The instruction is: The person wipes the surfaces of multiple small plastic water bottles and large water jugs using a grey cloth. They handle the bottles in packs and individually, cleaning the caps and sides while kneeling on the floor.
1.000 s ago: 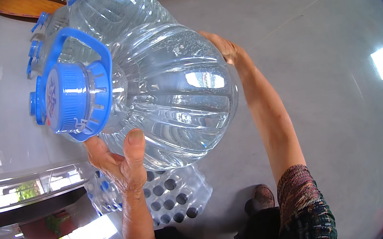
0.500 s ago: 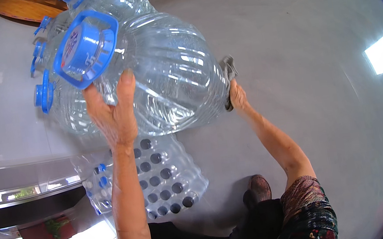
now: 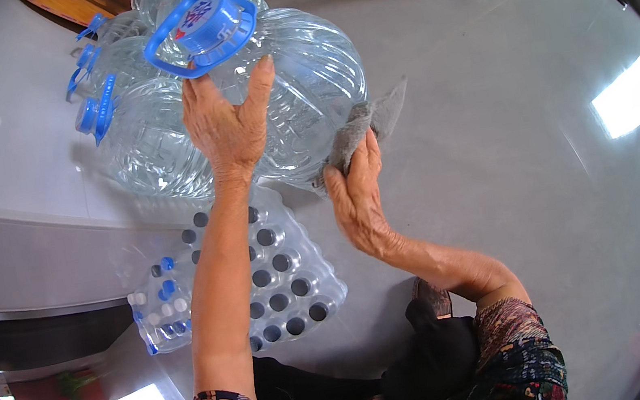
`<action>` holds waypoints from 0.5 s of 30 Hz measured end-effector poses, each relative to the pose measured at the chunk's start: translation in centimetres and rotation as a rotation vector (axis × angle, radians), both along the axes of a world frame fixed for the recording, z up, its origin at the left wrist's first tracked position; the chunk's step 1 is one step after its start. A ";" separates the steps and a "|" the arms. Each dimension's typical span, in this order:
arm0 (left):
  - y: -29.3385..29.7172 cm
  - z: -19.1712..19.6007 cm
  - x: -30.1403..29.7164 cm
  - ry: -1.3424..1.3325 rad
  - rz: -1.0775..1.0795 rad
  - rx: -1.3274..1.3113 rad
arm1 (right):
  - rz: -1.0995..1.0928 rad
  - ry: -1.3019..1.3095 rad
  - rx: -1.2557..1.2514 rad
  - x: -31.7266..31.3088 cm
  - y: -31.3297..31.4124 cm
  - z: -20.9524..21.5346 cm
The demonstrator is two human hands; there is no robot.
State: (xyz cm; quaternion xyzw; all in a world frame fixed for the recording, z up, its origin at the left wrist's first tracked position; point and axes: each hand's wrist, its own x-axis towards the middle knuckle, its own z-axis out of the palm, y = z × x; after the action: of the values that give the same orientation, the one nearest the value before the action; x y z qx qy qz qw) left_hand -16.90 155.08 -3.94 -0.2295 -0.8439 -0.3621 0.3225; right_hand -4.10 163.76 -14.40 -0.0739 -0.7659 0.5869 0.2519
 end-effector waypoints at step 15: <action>-0.4 0.0 1.0 -0.043 0.026 -0.056 | 0.081 0.179 0.572 -12.8 8.9 9.9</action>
State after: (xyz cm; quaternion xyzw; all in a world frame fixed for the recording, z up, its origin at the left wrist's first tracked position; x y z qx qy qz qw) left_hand -15.87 154.67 -3.90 -0.2196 -0.8633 -0.3390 0.3026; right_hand -16.85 172.61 -4.49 0.0827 -0.8772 0.3612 0.3053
